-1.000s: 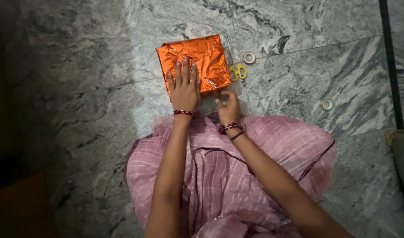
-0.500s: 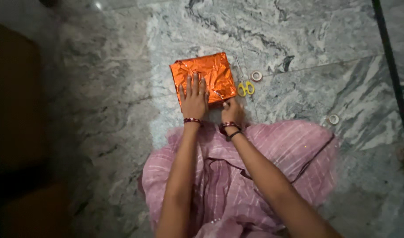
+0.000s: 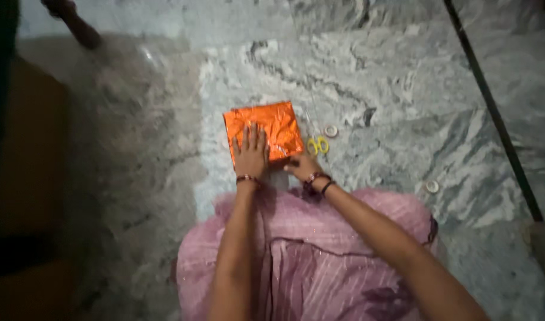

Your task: The person wraps a rectangular box with orange metallic paper. They fold the paper edges, apply adhesive tape to secure the folds, and use scissors to cut the tape. The wrapped box is placed on the floor at the end.

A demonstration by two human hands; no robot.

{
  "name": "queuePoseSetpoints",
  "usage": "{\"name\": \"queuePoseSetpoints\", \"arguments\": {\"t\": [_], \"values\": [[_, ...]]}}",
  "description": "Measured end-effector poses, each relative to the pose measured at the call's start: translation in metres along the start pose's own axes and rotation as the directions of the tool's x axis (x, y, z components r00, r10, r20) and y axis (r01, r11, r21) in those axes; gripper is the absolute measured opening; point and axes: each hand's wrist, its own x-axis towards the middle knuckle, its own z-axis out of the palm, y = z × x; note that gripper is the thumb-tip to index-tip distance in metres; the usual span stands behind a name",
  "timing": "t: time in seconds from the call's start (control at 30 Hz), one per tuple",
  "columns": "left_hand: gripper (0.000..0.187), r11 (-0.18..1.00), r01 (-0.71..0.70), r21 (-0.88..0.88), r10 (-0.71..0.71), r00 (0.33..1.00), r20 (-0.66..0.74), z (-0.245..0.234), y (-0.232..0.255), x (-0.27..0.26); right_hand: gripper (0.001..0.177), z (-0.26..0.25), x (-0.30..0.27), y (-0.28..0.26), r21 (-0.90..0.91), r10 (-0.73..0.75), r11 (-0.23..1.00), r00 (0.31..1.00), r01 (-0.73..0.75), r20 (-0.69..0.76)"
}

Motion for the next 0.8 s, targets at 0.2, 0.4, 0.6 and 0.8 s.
{"name": "queuePoseSetpoints", "arguments": {"t": [0.2, 0.4, 0.6, 0.8], "values": [[0.057, 1.0, -0.01, -0.005, 0.01, 1.0, -0.025, 0.007, -0.002, -0.003, 0.041, 0.009, -0.002, -0.012, 0.121, 0.043, 0.992, 0.993, -0.03, -0.106], [0.057, 0.998, -0.033, 0.055, 0.037, 0.997, -0.064, 0.01, 0.0, -0.001, 0.035, 0.019, -0.014, -0.024, 0.065, 0.125, 0.992, 0.958, -0.112, -0.258], [0.058, 0.999, -0.013, 0.049, 0.013, 1.0, 0.008, 0.0, 0.001, -0.004, 0.069, 0.027, -0.022, -0.032, -0.053, 0.14, 0.985, 0.938, -0.165, -0.316], [0.069, 0.966, 0.009, -0.259, 0.026, 0.991, 0.131, -0.051, 0.005, 0.007, 0.07, 0.014, -0.019, -0.031, -0.012, 0.167, 0.984, 0.953, -0.176, -0.251]]}}
